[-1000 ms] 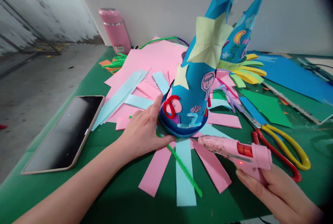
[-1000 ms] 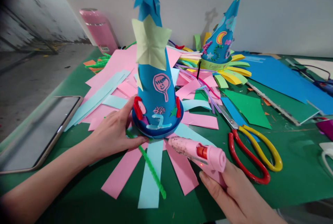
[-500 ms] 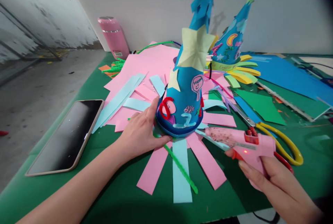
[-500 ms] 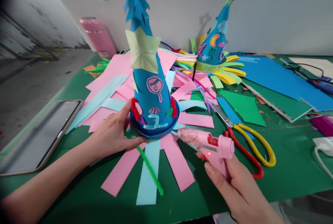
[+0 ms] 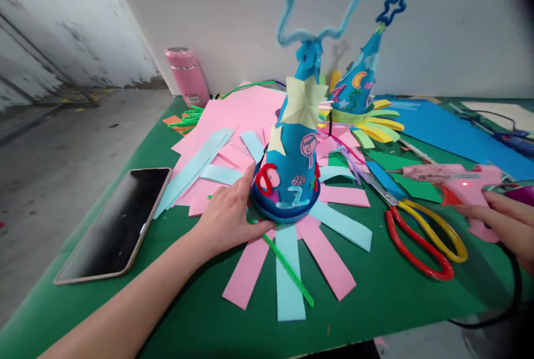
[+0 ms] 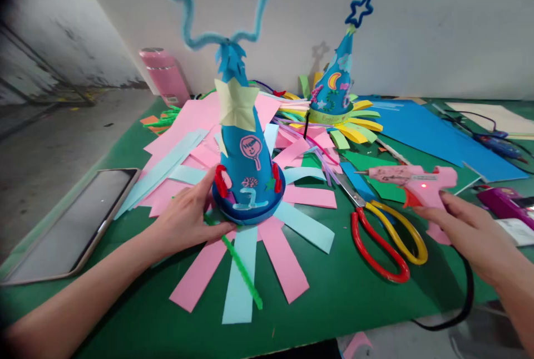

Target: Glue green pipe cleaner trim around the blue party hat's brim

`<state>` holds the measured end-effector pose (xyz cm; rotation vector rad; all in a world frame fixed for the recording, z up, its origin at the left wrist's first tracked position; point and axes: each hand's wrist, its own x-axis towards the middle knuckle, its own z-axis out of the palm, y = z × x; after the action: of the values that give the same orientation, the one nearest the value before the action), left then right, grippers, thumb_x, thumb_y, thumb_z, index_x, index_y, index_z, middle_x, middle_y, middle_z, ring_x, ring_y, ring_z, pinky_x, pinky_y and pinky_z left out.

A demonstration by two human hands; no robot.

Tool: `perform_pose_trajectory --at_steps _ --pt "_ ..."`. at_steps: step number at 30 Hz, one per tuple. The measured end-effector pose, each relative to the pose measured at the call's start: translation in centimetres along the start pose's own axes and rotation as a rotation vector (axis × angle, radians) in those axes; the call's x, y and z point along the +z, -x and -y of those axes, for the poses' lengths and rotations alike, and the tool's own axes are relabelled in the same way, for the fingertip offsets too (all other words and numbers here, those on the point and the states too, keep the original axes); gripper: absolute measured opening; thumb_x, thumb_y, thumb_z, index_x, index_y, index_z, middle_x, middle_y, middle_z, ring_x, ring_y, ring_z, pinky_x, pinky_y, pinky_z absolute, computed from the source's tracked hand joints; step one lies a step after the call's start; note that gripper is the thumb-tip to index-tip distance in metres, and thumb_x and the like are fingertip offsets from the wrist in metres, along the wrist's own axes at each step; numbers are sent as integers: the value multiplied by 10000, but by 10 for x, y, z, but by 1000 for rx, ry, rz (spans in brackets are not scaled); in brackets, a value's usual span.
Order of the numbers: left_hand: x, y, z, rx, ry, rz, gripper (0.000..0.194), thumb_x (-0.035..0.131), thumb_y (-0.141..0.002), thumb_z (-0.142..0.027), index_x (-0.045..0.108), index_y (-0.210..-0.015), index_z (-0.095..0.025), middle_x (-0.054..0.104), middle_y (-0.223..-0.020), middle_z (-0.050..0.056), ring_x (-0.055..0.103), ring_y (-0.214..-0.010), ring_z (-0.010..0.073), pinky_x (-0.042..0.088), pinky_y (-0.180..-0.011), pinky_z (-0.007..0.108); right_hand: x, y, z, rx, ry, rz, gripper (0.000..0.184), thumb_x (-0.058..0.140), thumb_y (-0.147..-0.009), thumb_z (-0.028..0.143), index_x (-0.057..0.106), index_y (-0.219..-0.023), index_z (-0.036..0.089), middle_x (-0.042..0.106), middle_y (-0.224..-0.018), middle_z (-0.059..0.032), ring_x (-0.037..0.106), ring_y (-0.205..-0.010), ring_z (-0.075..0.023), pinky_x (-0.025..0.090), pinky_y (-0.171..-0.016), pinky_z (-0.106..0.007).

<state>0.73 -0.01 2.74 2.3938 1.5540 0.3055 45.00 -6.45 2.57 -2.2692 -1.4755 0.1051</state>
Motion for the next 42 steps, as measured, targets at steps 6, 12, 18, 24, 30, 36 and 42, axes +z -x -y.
perform_pose_trajectory --at_steps 6,12,18,24,30,36,42 --pt "-2 0 -3 -21 34 6 1000 617 -657 -447 20 -1400 -144 584 -818 52 569 -849 292 411 -730 391 8 -18 17 84 47 184 404 510 -686 516 648 -815 159 664 -761 -86 625 -643 -243 474 -539 -316" --pt "-3 -1 -2 -23 65 21 1008 618 -657 -446 10 -1402 -143 596 -876 77 567 -872 299 415 -740 411 5 7 35 74 130 10 452 493 -749 539 584 -971 156 638 -882 -138 599 -724 -245 443 -560 -328" --pt "-6 3 -1 -53 107 -23 993 629 -653 -454 44 -1404 -171 546 -1079 129 567 -883 288 441 -729 407 14 44 85 -251 -131 -87 184 548 -783 344 576 -917 222 623 -921 -43 570 -727 -160 451 -601 -265" --pt "-22 23 -8 -81 102 -204 893 612 -692 -452 94 -1384 -227 498 -1012 74 552 -815 222 474 -657 363 18 87 144 -588 -378 157 118 502 -841 262 544 -951 246 584 -829 -3 550 -714 -123 447 -625 -223" --pt "-24 50 -42 45 37 -507 661 572 -767 -340 240 -1326 -218 499 -930 58 521 -800 208 485 -651 358 5 118 198 -662 -660 651 237 421 -879 273 544 -1082 283 623 -923 4 590 -864 -123 477 -690 -195" --pt "-13 62 -69 197 48 -682 541 567 -789 -256 347 -1268 -135 505 -933 83 507 -811 203 481 -647 327 3 128 219 -597 -677 984 310 319 -917 334 599 -939 203 624 -760 -10 578 -636 -99 468 -564 -186" --pt "-15 74 -60 260 -21 -776 425 576 -764 -151 458 -1171 -129 490 -1004 102 506 -900 229 439 -769 382 17 95 177 -801 -456 684 229 384 -906 241 589 -1008 231 566 -816 -10 539 -724 -98 434 -628 -200"
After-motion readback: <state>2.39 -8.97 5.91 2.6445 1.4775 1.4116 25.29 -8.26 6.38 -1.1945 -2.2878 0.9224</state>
